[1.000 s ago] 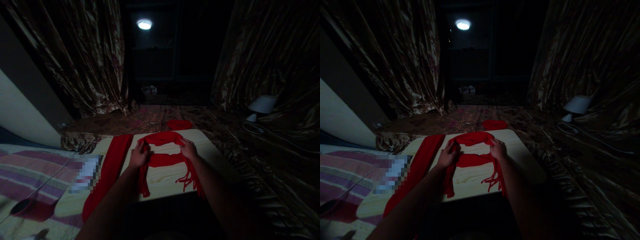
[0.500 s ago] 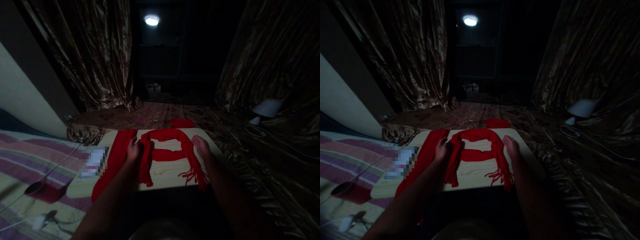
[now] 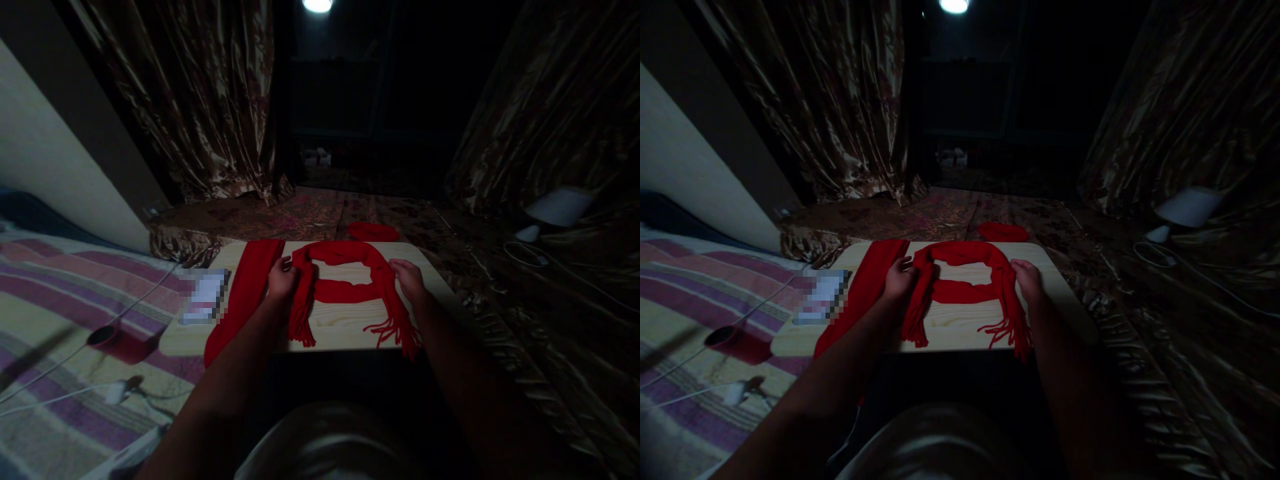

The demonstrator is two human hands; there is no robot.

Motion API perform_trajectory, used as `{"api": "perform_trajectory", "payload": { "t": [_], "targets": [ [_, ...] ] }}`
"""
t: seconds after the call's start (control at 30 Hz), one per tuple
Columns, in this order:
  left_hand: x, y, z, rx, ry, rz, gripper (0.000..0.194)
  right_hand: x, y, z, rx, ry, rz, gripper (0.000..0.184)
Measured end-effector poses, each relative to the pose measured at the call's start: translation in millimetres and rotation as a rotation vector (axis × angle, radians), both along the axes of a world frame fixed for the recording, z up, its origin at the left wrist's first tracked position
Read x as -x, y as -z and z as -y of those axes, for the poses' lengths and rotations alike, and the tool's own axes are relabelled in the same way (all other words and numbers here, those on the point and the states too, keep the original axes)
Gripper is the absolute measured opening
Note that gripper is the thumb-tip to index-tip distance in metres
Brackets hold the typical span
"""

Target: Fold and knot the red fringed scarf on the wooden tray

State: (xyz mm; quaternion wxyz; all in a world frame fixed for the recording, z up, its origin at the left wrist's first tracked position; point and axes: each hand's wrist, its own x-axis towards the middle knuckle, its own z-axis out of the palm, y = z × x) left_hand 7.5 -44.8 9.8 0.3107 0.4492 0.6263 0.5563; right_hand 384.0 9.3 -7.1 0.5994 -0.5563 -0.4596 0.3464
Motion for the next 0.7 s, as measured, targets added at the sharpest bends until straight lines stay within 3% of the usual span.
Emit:
{"api": "perform_trajectory", "payload": {
  "t": [0.33, 0.53, 0.63, 0.7],
  "targets": [
    [2.1, 6.2, -3.6, 0.001, 0.024, -0.013, 0.053, 1.7, -3.7, 0.1, 0.057, 0.001, -0.072, 0.038],
    [-2.5, -4.9, 6.5, 0.048, 0.146, 0.014, 0.081, 5.6, -11.6, 6.9, 0.076, -0.037, -0.041, 0.029],
    [-7.6, -10.6, 8.1, 0.067, 0.215, 0.128, 0.094, 11.2, -21.3, 6.1, 0.123, -0.057, 0.048, 0.022],
    [-10.8, -11.9, 5.7, 0.115, 0.183, 0.176, 0.100, 21.1, -31.3, 5.8, 0.126, 0.006, 0.235, 0.019]
  ]
}}
